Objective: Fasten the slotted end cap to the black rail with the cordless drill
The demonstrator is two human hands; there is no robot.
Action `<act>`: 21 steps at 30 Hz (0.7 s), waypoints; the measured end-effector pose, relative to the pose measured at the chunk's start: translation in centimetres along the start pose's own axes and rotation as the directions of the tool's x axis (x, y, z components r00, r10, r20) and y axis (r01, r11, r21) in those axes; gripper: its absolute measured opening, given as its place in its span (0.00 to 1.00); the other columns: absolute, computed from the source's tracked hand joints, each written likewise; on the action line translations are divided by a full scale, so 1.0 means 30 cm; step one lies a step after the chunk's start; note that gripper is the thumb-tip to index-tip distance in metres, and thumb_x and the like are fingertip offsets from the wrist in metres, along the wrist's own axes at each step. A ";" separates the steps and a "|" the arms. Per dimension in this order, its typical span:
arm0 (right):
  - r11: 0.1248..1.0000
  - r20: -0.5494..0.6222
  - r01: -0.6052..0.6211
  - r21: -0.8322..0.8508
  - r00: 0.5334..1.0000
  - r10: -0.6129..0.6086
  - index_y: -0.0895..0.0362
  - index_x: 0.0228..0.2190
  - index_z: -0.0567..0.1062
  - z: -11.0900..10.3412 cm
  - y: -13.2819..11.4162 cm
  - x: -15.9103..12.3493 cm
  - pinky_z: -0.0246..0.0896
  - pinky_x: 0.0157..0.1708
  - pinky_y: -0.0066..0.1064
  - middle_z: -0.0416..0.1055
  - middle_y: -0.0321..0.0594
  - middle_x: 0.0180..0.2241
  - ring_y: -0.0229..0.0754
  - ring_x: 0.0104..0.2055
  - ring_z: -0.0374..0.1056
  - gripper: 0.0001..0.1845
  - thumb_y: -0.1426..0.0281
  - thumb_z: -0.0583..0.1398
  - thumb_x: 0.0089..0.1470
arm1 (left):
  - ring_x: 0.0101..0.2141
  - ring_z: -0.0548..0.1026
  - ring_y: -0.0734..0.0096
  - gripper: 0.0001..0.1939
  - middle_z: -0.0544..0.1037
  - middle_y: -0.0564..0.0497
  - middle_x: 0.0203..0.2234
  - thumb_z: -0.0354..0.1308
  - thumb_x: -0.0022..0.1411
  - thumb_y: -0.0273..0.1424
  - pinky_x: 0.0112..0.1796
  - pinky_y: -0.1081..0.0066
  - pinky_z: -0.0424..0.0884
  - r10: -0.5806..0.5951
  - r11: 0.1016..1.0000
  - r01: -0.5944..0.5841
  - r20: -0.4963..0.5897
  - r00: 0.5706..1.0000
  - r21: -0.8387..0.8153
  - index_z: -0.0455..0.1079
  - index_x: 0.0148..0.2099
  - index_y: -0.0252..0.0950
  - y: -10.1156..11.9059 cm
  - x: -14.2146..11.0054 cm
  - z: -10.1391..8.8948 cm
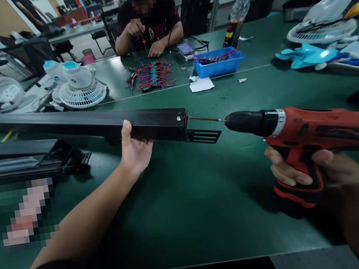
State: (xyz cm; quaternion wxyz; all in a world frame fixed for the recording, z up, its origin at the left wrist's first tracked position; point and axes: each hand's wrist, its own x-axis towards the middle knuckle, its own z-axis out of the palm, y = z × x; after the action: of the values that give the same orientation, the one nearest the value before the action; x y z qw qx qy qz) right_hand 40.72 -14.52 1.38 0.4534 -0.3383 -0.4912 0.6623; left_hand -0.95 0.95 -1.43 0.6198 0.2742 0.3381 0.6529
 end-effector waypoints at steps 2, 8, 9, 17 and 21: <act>1.000 0.003 0.017 -0.012 1.000 -0.017 0.49 0.51 0.95 0.000 -0.002 0.004 0.60 0.20 0.34 0.70 0.32 0.21 0.41 0.20 0.57 0.30 0.36 0.78 0.69 | 0.81 0.81 0.44 0.33 0.95 0.46 0.65 0.81 0.71 0.63 0.76 0.57 0.83 -0.007 1.000 0.007 0.013 1.000 -0.007 0.88 0.64 0.46 -0.002 0.003 -0.005; 0.999 -0.031 -0.039 -0.013 0.999 0.038 0.49 0.57 0.97 -0.007 -0.002 0.001 0.63 0.18 0.35 0.68 0.32 0.19 0.45 0.22 0.60 0.32 0.39 0.81 0.66 | 0.82 0.80 0.43 0.35 0.95 0.45 0.66 0.81 0.71 0.64 0.79 0.54 0.80 -0.008 1.000 0.009 0.037 0.999 -0.020 0.86 0.67 0.47 -0.010 0.011 -0.019; 0.999 -0.044 -0.047 -0.009 0.998 0.047 0.49 0.59 0.97 -0.008 -0.002 0.000 0.64 0.17 0.36 0.69 0.33 0.19 0.46 0.22 0.61 0.34 0.39 0.81 0.66 | 0.82 0.80 0.43 0.36 0.95 0.46 0.66 0.81 0.71 0.64 0.80 0.54 0.80 -0.009 1.000 0.009 0.040 0.999 -0.013 0.86 0.67 0.47 -0.011 0.011 -0.018; 1.000 -0.132 -0.008 -0.013 0.991 0.006 0.48 0.64 0.95 -0.027 0.019 -0.013 0.75 0.22 0.43 0.93 0.50 0.41 0.40 0.20 0.59 0.33 0.48 0.82 0.64 | 0.78 0.85 0.43 0.37 0.96 0.45 0.62 0.80 0.72 0.64 0.76 0.53 0.83 -0.025 0.999 0.026 0.031 0.999 -0.045 0.85 0.71 0.48 -0.013 0.018 -0.023; 0.999 -0.138 -0.031 -0.019 0.990 0.028 0.52 0.60 0.97 -0.023 0.022 -0.015 0.66 0.19 0.38 0.93 0.51 0.42 0.37 0.20 0.58 0.28 0.50 0.81 0.65 | 0.77 0.85 0.43 0.39 0.96 0.45 0.62 0.80 0.72 0.64 0.76 0.53 0.83 -0.030 0.998 0.032 0.034 0.999 -0.045 0.84 0.73 0.48 -0.014 0.019 -0.025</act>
State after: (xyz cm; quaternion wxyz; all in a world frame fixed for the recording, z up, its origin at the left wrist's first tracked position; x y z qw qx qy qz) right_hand 41.32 -14.76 0.55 0.4728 -0.3952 -0.4606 0.6388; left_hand -1.33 1.43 -2.26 0.6415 0.2655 0.3168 0.6462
